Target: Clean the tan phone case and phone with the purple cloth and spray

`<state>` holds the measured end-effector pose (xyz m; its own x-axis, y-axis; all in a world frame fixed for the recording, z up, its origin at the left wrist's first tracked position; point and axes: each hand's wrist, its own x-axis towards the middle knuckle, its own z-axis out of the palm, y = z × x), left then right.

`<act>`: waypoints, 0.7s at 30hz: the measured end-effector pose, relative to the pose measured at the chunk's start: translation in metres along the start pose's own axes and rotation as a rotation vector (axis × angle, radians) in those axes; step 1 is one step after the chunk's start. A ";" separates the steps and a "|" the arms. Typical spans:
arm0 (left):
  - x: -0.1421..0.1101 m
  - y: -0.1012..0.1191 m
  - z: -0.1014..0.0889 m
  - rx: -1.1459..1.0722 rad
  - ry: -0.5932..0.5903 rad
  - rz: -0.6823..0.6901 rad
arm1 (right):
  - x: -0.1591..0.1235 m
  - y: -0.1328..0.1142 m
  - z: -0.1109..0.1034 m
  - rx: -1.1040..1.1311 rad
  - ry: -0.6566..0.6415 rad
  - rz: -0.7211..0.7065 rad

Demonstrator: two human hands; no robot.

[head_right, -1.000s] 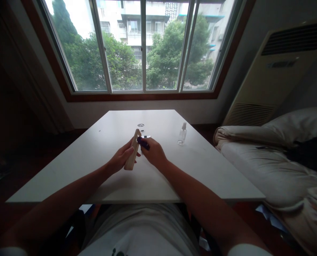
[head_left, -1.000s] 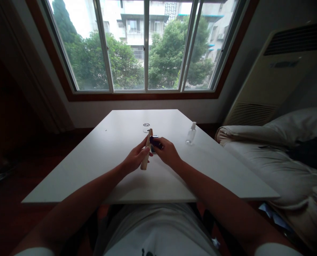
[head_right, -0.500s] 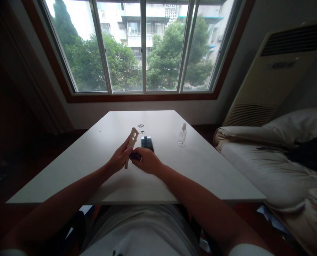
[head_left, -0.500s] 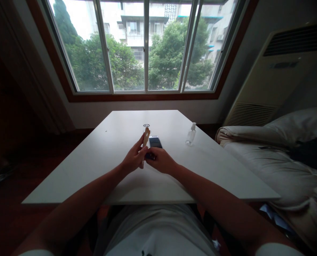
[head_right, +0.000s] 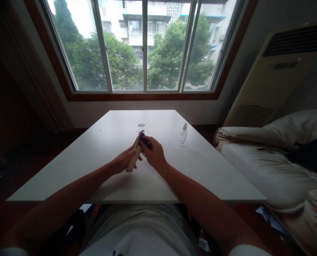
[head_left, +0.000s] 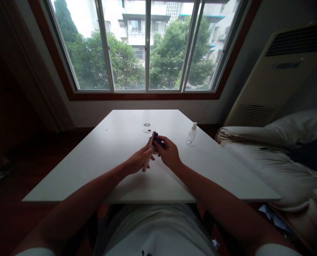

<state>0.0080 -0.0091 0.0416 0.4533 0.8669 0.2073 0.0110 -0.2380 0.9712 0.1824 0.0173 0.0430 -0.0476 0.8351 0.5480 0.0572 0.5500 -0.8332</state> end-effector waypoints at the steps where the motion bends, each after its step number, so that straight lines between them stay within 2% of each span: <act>1: 0.000 0.000 -0.001 -0.012 0.013 0.004 | -0.002 0.000 0.001 -0.017 -0.030 -0.033; 4: 0.003 -0.001 -0.004 -0.068 0.064 0.004 | -0.011 -0.004 0.004 -0.097 -0.155 -0.151; 9: 0.006 0.001 -0.010 -0.199 0.221 0.047 | -0.022 -0.016 0.009 -0.273 -0.405 -0.340; 13: 0.007 0.003 -0.013 -0.244 0.248 0.040 | -0.022 -0.018 0.007 -0.365 -0.527 -0.473; 16: 0.006 0.004 -0.013 -0.253 0.240 0.055 | -0.021 -0.018 0.005 -0.403 -0.535 -0.513; 21: 0.005 0.006 -0.009 -0.244 0.194 0.047 | -0.021 -0.017 0.007 -0.389 -0.351 -0.439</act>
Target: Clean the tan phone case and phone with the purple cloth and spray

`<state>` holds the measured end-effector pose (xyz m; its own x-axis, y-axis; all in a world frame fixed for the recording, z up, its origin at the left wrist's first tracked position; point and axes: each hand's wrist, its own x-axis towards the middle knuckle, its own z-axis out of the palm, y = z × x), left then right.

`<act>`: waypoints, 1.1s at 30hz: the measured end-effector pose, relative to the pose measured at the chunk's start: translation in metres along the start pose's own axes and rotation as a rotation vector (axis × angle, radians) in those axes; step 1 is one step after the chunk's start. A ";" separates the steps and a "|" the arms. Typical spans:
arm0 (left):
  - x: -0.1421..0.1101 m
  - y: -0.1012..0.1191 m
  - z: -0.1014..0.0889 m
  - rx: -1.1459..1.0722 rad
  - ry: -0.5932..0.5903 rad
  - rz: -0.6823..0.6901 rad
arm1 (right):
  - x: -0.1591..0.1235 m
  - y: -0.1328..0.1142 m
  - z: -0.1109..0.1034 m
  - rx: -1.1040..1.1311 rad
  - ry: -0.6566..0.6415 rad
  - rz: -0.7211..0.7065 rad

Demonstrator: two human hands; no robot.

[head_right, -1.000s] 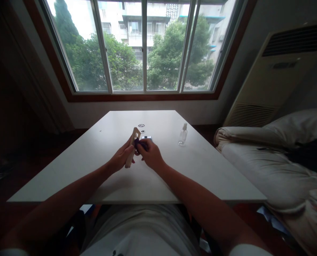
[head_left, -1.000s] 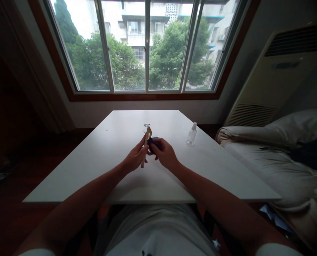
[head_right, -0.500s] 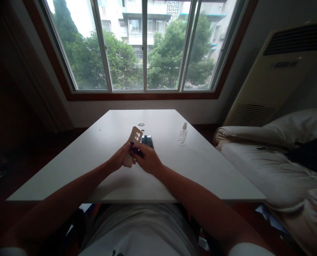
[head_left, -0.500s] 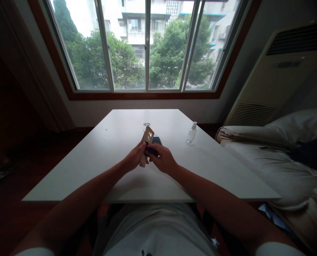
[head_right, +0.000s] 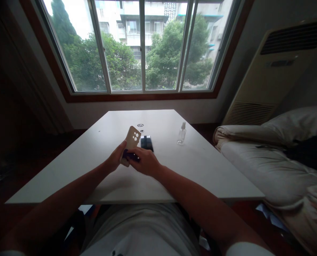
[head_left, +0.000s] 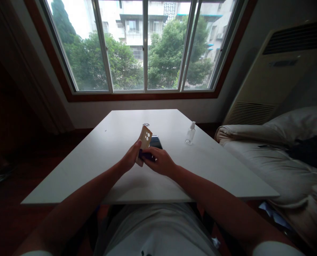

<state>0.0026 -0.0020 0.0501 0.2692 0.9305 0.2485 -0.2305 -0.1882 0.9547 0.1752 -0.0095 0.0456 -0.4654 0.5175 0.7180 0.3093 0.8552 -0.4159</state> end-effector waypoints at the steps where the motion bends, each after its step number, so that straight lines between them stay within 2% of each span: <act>1: 0.000 0.000 0.001 0.014 -0.012 -0.025 | 0.001 0.001 0.000 0.004 0.038 0.028; 4: -0.002 0.002 0.003 0.077 -0.065 -0.087 | 0.003 0.006 -0.001 0.023 0.177 0.153; 7: -0.005 0.003 0.006 0.153 -0.128 -0.040 | 0.007 0.014 -0.006 0.074 0.344 0.299; 10: -0.007 0.002 0.007 0.252 -0.180 0.005 | 0.011 0.020 -0.012 0.091 0.429 0.370; 13: -0.007 -0.002 0.004 0.364 -0.168 0.016 | 0.011 0.020 -0.015 0.062 0.394 0.318; 18: -0.002 -0.007 -0.004 0.500 -0.034 0.104 | 0.008 0.011 -0.014 0.010 0.213 0.052; 21: 0.001 -0.007 -0.007 0.526 0.003 0.155 | 0.007 0.009 -0.012 0.031 0.159 -0.001; 25: 0.001 -0.004 -0.008 0.574 -0.007 0.220 | 0.007 0.014 -0.012 0.066 0.179 0.133; 29: -0.002 -0.001 -0.005 0.661 -0.042 0.206 | 0.011 0.021 -0.015 0.209 0.352 0.359; 31: -0.003 0.001 -0.004 0.688 -0.053 0.204 | 0.013 0.023 -0.017 0.251 0.408 0.394; 33: -0.004 0.001 -0.004 0.708 -0.055 0.214 | 0.014 0.023 -0.019 0.286 0.403 0.382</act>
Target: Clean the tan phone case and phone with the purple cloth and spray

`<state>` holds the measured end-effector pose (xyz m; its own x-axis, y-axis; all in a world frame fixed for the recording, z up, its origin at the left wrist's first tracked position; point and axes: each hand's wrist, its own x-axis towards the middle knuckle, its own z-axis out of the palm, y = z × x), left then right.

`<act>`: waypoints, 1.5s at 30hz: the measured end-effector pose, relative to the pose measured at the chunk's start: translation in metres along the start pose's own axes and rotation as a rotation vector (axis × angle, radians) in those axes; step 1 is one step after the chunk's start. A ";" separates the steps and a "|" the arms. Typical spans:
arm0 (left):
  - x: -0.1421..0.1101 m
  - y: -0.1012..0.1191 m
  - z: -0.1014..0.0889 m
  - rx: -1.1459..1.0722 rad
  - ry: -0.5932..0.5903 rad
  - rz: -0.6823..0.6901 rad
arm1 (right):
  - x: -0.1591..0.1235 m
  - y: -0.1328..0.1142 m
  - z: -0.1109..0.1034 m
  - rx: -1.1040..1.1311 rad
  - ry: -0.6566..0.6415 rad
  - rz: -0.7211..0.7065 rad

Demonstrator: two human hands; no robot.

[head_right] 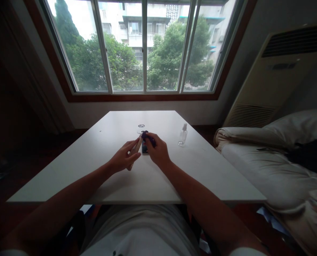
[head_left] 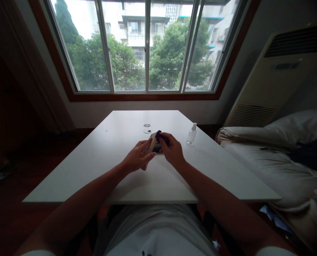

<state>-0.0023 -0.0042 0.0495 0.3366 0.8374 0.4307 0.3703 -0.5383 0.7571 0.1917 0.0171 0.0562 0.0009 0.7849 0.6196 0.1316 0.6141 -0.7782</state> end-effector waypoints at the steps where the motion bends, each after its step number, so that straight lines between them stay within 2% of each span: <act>1: 0.000 0.000 0.000 0.011 0.006 0.002 | 0.000 0.000 0.000 0.024 -0.029 0.001; 5: 0.000 -0.002 -0.003 0.070 0.044 -0.004 | -0.002 0.000 0.004 0.140 -0.143 0.070; 11: 0.001 -0.006 -0.002 0.068 0.062 -0.013 | 0.003 0.009 0.011 0.267 -0.061 0.198; 15: 0.006 -0.011 0.004 -0.199 0.120 -0.196 | 0.008 0.012 0.010 0.334 0.039 0.221; 17: 0.009 -0.012 0.005 -0.383 0.103 -0.307 | 0.009 0.012 0.009 0.349 0.067 0.211; 19: 0.010 -0.011 0.005 -0.490 0.058 -0.359 | 0.009 0.012 0.009 0.344 0.065 0.204; 22: 0.011 -0.011 0.002 -0.523 0.056 -0.383 | 0.007 0.013 0.007 0.299 0.035 0.190; 27: 0.011 -0.013 -0.001 -0.537 0.205 -0.375 | 0.003 0.020 0.006 0.127 -0.049 0.139; 31: 0.012 -0.016 0.000 -0.518 0.285 -0.338 | -0.001 0.023 0.007 0.081 -0.156 0.110; 33: 0.013 -0.018 -0.001 -0.507 0.319 -0.324 | -0.004 0.020 0.008 0.037 -0.217 0.045; 36: 0.013 -0.020 -0.002 -0.484 0.363 -0.329 | -0.008 0.013 0.007 -0.131 -0.332 -0.128; 39: 0.013 -0.019 -0.004 -0.456 0.368 -0.331 | -0.011 0.007 0.007 -0.277 -0.403 -0.243; 42: 0.013 -0.017 -0.004 -0.474 0.323 -0.320 | -0.011 0.006 0.008 -0.343 -0.375 -0.262; 45: 0.012 -0.014 -0.001 -0.485 0.242 -0.289 | -0.006 0.011 0.007 -0.355 -0.251 -0.226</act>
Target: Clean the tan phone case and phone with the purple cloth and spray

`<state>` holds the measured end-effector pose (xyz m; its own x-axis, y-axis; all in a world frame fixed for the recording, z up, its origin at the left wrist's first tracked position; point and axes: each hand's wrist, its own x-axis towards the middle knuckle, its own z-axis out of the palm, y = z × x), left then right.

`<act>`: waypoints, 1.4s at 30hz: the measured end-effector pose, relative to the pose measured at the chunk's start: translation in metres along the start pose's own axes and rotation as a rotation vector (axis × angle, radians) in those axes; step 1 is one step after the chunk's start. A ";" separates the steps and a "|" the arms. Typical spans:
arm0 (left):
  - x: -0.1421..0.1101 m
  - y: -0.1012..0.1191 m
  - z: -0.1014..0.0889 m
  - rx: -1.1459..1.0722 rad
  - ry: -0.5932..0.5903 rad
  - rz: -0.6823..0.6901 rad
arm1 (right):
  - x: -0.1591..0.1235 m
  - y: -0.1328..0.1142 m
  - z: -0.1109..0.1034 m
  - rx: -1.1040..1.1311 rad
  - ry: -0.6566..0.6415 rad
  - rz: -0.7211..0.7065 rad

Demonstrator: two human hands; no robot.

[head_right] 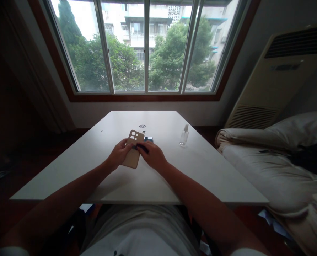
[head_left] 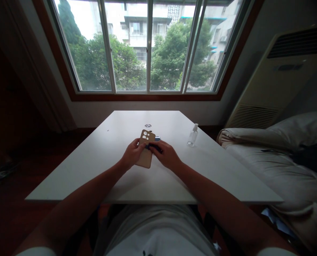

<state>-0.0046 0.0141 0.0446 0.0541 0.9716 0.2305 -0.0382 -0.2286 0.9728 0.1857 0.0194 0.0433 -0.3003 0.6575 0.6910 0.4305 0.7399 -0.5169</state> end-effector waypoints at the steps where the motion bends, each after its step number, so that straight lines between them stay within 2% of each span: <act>1: -0.001 0.000 0.001 0.004 -0.033 0.005 | 0.001 0.003 -0.001 0.001 0.054 0.028; 4: -0.005 -0.001 0.004 -0.008 -0.157 0.003 | 0.006 0.011 -0.005 -0.031 0.206 0.095; 8: -0.009 -0.001 0.005 -0.058 -0.289 -0.001 | 0.009 0.015 -0.010 -0.093 0.262 0.061; 11: -0.009 -0.001 0.004 -0.058 -0.268 0.016 | 0.007 0.007 -0.009 -0.087 0.238 -0.025; 15: -0.008 0.001 0.003 -0.047 -0.191 0.043 | 0.000 -0.008 0.000 -0.032 0.100 -0.186; 18: -0.008 0.002 0.002 -0.040 -0.162 0.056 | -0.005 -0.015 0.003 -0.013 0.028 -0.244; 22: -0.009 0.003 0.004 -0.057 -0.201 0.062 | -0.004 -0.014 0.002 -0.008 0.043 -0.208; 26: -0.012 0.003 0.006 -0.056 -0.287 0.079 | 0.002 -0.005 -0.004 0.002 0.162 -0.060; 30: -0.016 0.005 0.006 0.025 -0.304 0.117 | 0.006 0.001 -0.008 -0.021 0.253 0.023; 33: -0.017 0.007 0.006 0.036 -0.328 0.128 | 0.005 -0.003 -0.008 0.000 0.236 -0.008; 39: -0.016 0.004 0.006 0.015 -0.326 0.167 | -0.002 -0.022 -0.005 0.064 0.086 -0.184; 42: -0.019 0.003 0.006 0.062 -0.343 0.153 | -0.003 -0.026 -0.005 0.061 0.090 -0.196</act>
<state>0.0002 -0.0051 0.0437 0.3841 0.8511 0.3578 -0.0116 -0.3831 0.9236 0.1798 -0.0020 0.0573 -0.2947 0.4870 0.8221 0.3184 0.8612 -0.3960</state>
